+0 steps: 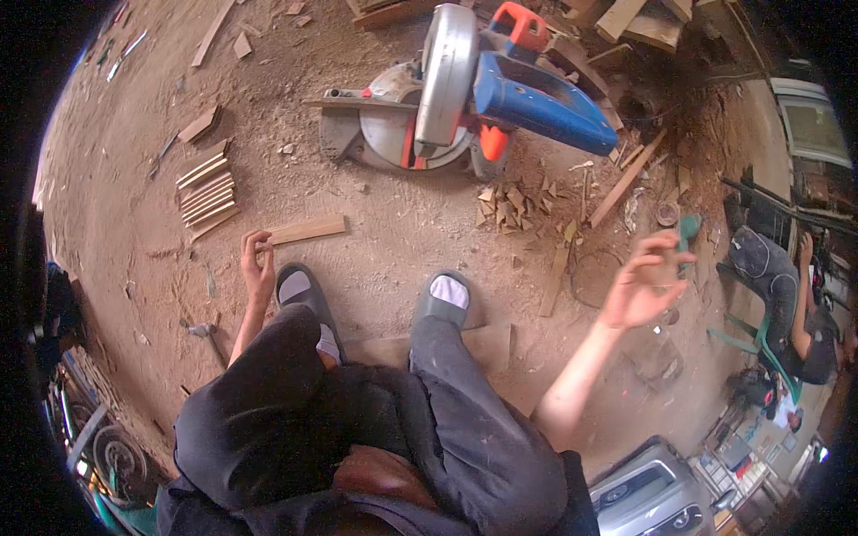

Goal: The person uses a miter saw to cut a small wooden plank on the floor, then clears away wood scraps by hand.

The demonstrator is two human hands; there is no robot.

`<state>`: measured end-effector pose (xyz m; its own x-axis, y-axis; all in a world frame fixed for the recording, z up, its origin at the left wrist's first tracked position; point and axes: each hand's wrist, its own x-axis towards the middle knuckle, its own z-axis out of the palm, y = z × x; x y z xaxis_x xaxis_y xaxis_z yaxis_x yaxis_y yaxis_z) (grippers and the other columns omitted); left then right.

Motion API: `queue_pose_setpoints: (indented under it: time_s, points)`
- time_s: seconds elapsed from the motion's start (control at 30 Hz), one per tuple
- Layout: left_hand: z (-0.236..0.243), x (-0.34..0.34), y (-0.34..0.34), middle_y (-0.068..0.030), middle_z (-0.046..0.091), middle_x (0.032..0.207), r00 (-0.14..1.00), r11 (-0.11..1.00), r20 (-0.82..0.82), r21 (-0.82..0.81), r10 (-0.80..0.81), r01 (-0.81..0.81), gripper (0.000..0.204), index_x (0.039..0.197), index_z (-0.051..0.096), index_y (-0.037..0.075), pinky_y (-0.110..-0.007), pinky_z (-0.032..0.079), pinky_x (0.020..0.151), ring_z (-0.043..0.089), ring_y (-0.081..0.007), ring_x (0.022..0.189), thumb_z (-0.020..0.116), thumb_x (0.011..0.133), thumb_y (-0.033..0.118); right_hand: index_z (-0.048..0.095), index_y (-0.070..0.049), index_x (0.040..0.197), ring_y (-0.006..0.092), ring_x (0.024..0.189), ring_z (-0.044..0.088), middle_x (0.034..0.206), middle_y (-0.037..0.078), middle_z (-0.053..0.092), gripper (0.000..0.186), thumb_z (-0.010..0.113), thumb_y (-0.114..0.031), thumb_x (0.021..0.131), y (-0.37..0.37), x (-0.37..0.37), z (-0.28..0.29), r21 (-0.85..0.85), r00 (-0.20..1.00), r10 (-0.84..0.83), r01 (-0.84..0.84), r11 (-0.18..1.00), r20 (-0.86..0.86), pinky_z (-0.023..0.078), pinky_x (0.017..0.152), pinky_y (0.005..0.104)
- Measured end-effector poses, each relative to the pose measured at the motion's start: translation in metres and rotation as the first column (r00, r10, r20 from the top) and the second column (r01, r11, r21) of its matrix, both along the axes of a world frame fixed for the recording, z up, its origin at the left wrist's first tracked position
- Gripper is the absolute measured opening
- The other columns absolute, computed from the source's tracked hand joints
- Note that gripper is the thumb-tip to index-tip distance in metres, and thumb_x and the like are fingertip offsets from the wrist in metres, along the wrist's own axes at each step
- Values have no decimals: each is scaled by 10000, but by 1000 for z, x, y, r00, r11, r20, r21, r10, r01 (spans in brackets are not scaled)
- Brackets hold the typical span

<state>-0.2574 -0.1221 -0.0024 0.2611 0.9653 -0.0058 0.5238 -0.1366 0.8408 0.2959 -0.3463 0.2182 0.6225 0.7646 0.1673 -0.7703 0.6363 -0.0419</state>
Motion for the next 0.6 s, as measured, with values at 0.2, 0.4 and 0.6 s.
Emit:
queue_pose_setpoints:
  time_s: [0.2,0.4,0.6]
  points:
    - [14,10,8,-135,580,1278,943,979,-287,64,-169,195,369,1257,633,79,-435,450,1031,516,-346,1251,680,892,53,548,-113,1401,144,1070,618,1266,39,602,517,718,-315,957,-21,2,21,-280,977,66,-6,960,205,568,825,335]
    - [3,13,4,-119,576,1310,890,964,-415,97,-188,249,470,1315,636,112,-483,394,1092,497,-353,1258,763,865,156,605,-82,1320,294,1148,639,1329,163,629,671,478,-663,1010,-91,-120,-183,-685,824,-289,-156,711,-487,580,915,405]
    - [7,23,4,-121,585,1241,875,948,-397,34,-278,317,400,1224,674,110,-467,427,1058,530,-348,1217,788,844,160,704,-87,1116,328,1328,515,1368,155,603,320,650,-364,963,-75,0,-126,-550,995,-75,101,829,71,441,1128,432]
